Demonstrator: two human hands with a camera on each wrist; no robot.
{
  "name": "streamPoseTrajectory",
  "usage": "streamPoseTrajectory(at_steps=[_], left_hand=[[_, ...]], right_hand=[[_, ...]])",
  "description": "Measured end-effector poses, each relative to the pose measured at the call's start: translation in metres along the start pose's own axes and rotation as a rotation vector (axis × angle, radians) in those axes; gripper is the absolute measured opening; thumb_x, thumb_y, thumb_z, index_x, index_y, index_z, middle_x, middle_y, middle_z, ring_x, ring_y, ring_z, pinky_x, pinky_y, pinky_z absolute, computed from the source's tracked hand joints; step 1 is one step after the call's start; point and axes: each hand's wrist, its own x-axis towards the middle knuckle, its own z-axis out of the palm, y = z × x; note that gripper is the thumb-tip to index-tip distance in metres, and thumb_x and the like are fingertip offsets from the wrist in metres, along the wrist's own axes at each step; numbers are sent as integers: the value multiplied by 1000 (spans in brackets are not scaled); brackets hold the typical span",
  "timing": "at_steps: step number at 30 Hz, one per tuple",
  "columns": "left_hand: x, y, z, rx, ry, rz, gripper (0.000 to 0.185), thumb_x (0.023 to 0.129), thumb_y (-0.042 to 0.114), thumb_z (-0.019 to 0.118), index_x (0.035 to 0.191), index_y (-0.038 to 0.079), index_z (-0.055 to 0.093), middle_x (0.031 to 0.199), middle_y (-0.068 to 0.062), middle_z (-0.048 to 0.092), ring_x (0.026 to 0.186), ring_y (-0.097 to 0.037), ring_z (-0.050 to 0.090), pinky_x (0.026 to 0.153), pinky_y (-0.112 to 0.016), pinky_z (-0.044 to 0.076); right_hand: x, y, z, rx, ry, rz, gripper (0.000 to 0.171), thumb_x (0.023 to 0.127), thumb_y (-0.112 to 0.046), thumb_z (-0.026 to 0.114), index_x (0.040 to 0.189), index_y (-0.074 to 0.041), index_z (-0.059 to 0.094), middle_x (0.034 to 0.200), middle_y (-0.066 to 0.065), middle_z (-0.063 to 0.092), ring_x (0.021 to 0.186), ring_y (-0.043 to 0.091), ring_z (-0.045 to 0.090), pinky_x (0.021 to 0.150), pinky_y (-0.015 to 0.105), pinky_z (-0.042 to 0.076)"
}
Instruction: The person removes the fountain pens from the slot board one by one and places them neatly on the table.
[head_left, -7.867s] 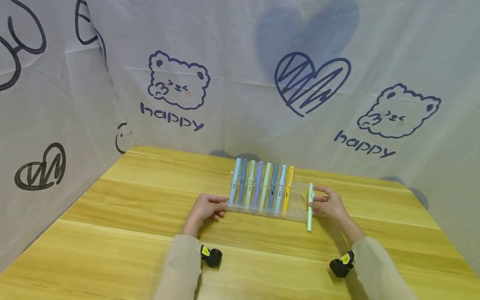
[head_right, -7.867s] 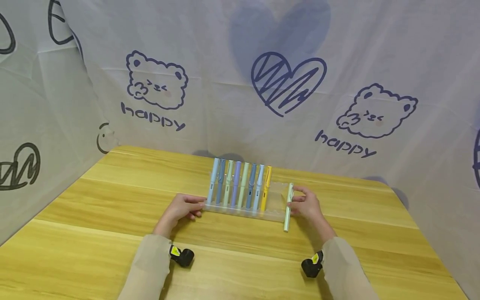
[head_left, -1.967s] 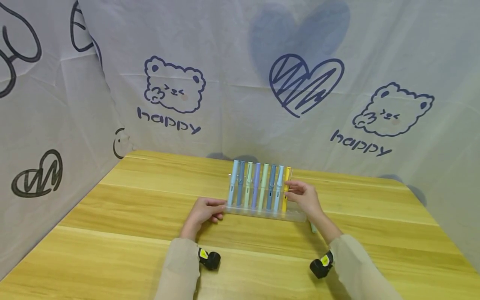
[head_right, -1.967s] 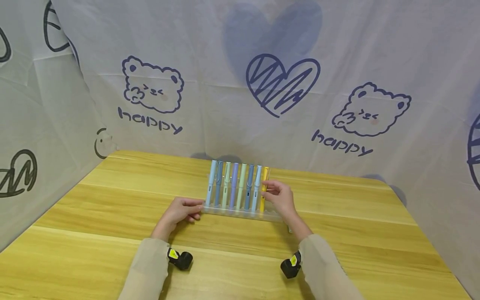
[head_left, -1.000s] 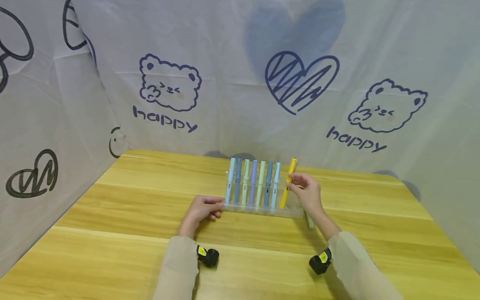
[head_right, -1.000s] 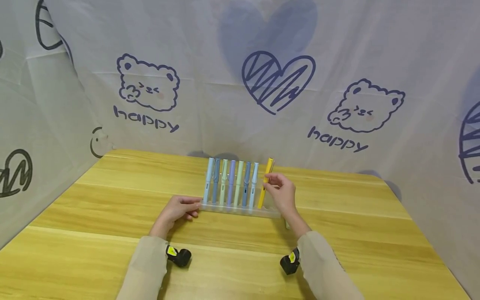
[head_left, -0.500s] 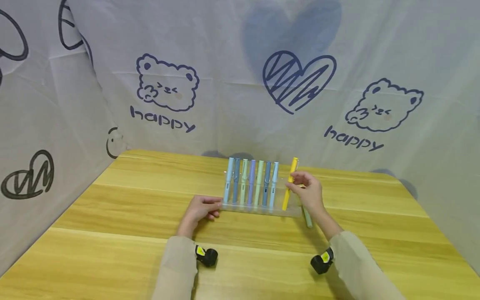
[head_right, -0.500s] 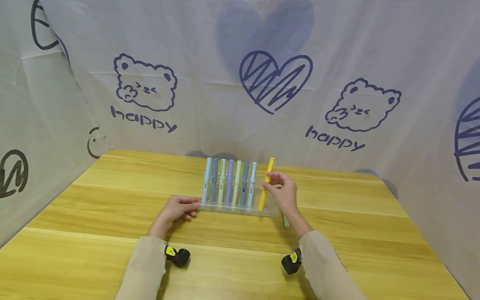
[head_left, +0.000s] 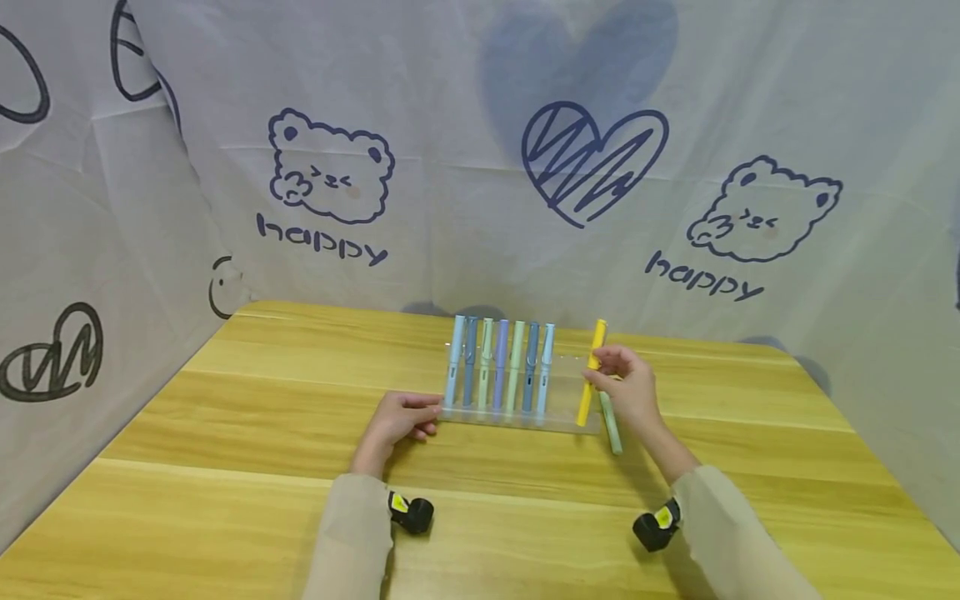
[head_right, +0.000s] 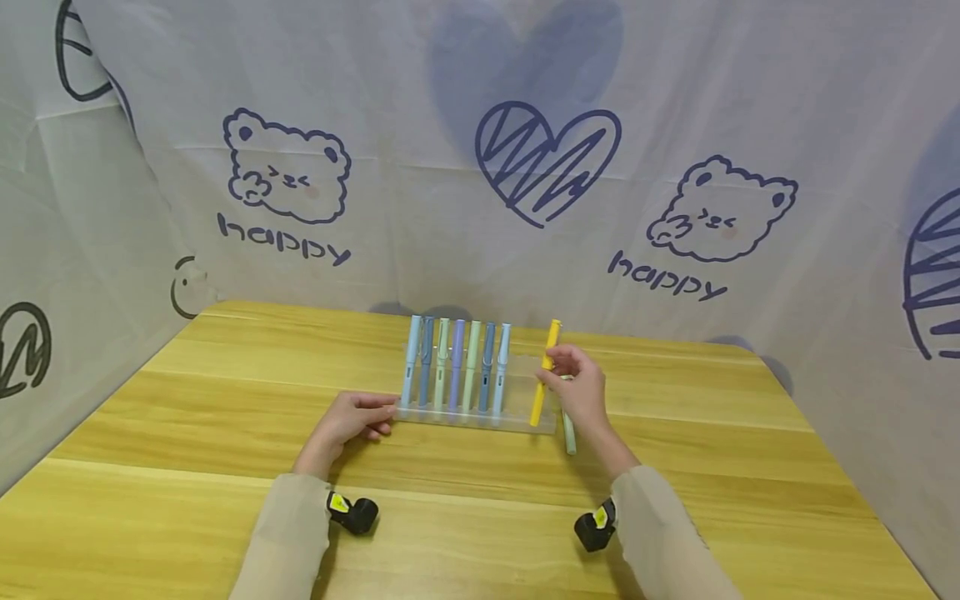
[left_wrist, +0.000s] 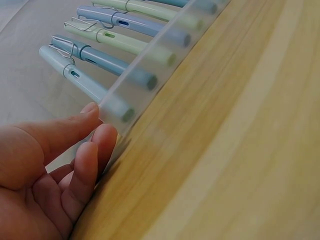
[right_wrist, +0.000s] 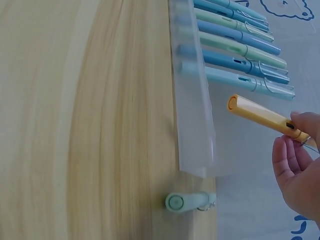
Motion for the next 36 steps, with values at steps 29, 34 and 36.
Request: streamPoseTrajectory(at_steps=[29, 34, 36], left_hand=[[1, 0, -2, -12, -2, -18, 27, 82, 0, 61, 107, -11, 59, 71, -12, 64, 50, -9, 55, 44, -17, 47], [1, 1, -2, -7, -8, -10, 28, 82, 0, 61, 108, -11, 59, 73, -13, 64, 50, -9, 55, 44, -17, 47], [1, 1, -1, -4, -8, -10, 28, 82, 0, 61, 108, -11, 59, 73, -13, 64, 50, -9, 55, 45, -17, 47]], right_hand=[[3, 35, -45, 86, -70, 69, 25, 71, 4, 71, 95, 3, 63, 83, 1, 58, 67, 6, 59, 58, 20, 52], [0, 23, -49, -43, -57, 128, 30, 75, 8, 65, 102, 16, 55, 83, 5, 60, 66, 1, 57, 62, 25, 53], [0, 20, -50, -74, -71, 148, 33, 77, 9, 63, 105, 19, 51, 86, 9, 61, 66, 0, 56, 64, 27, 53]])
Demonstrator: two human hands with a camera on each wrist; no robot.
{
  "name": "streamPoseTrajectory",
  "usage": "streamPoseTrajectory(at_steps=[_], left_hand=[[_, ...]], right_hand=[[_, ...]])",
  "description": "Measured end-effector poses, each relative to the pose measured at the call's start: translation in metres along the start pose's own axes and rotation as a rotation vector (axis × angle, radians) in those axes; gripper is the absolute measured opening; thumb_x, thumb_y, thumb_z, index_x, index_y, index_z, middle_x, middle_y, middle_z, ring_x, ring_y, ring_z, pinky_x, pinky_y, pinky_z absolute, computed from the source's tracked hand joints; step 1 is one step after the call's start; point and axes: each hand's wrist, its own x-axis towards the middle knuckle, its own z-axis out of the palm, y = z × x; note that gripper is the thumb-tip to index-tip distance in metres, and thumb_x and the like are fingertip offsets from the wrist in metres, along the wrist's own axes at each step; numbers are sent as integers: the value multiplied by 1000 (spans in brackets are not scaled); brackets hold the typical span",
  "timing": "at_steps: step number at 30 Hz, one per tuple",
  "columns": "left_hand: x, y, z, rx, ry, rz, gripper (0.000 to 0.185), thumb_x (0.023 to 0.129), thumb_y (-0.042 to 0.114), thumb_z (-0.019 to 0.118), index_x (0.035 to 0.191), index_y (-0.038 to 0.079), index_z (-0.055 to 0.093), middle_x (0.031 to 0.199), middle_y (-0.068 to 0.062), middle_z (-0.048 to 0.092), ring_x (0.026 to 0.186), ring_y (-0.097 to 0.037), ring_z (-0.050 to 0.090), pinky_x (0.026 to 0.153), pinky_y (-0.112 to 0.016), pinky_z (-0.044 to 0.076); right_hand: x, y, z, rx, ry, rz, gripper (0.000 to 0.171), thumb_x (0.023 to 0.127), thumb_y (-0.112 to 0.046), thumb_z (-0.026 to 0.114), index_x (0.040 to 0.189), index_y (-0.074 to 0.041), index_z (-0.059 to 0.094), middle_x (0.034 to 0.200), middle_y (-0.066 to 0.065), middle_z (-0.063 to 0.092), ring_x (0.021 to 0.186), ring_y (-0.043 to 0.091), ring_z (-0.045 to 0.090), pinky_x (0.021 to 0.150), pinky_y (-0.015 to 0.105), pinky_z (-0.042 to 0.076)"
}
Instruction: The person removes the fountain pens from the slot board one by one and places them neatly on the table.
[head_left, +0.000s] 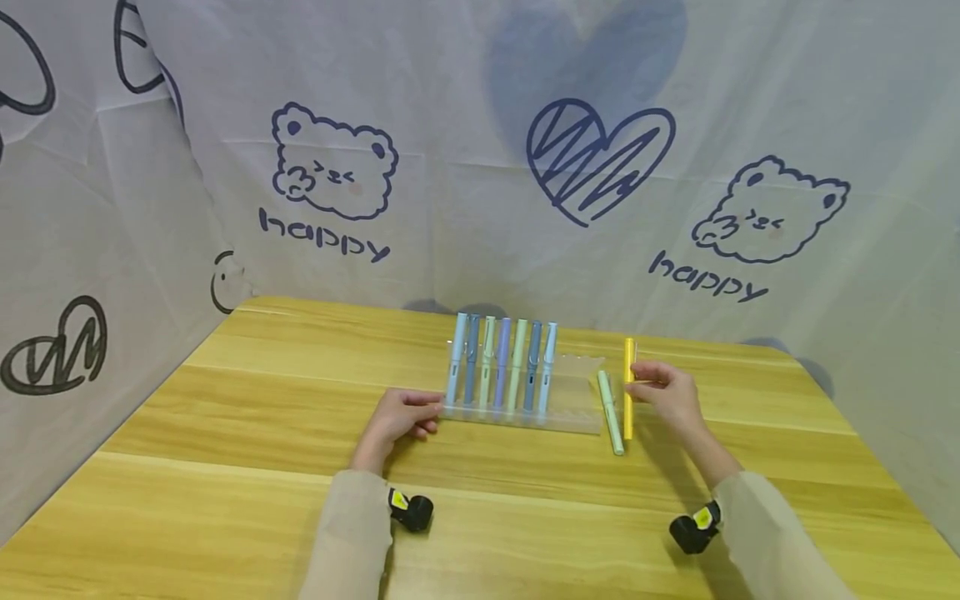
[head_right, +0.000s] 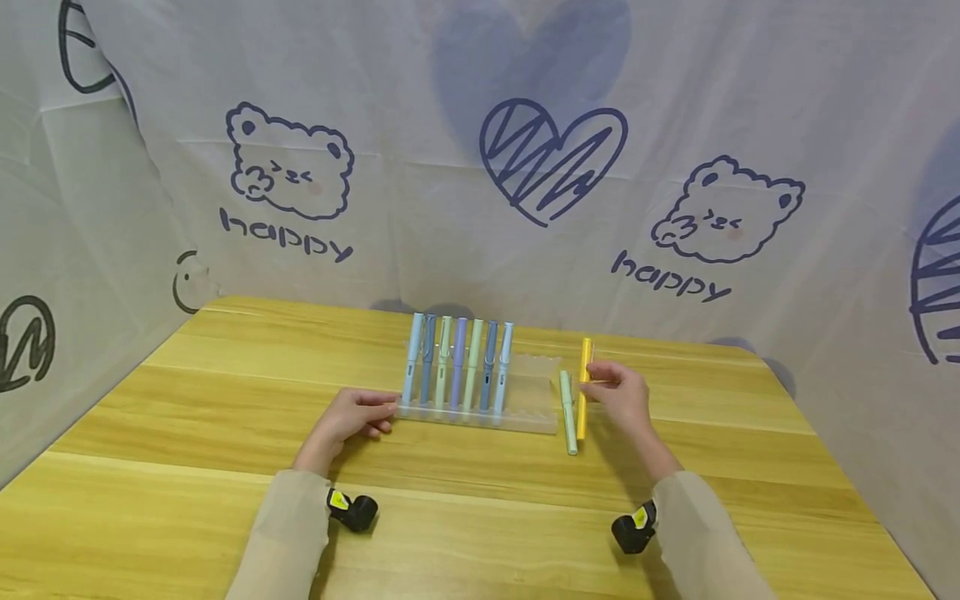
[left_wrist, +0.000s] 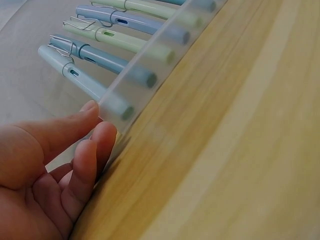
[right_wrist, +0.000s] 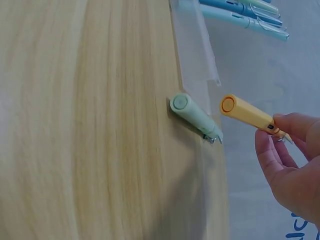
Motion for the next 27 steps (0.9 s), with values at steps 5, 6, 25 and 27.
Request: streamPoseTrajectory(at_steps=[5, 6, 25, 27], left_hand=[[-1, 0, 0, -1, -1, 3, 29, 82, 1, 61, 109, -11, 59, 73, -13, 64, 50, -9, 55, 45, -18, 47], [-1, 1, 0, 0, -1, 2, 29, 82, 1, 61, 109, -10, 59, 73, -14, 64, 50, -9, 55, 44, -18, 47], [-1, 0, 0, -1, -5, 10, 28, 83, 0, 61, 108, -10, 59, 72, -13, 64, 50, -9, 56, 44, -17, 46], [-1, 0, 0, -3, -4, 9, 28, 82, 0, 61, 108, -10, 60, 72, -13, 64, 50, -9, 56, 44, -17, 46]], right_hand=[[1, -1, -1, -10, -19, 46, 34, 77, 10, 62, 107, 20, 50, 87, 15, 60, 65, 0, 56, 64, 27, 54], [1, 0, -1, -9, -20, 55, 34, 77, 10, 62, 107, 20, 50, 86, 14, 60, 65, 1, 56, 63, 27, 54], [11, 19, -3, -17, -109, 179, 37, 78, 10, 61, 110, 21, 47, 78, 6, 58, 62, 6, 56, 60, 28, 53], [12, 21, -3, -8, -117, 190, 37, 77, 11, 61, 110, 22, 46, 76, 4, 58, 61, 7, 56, 59, 28, 53]])
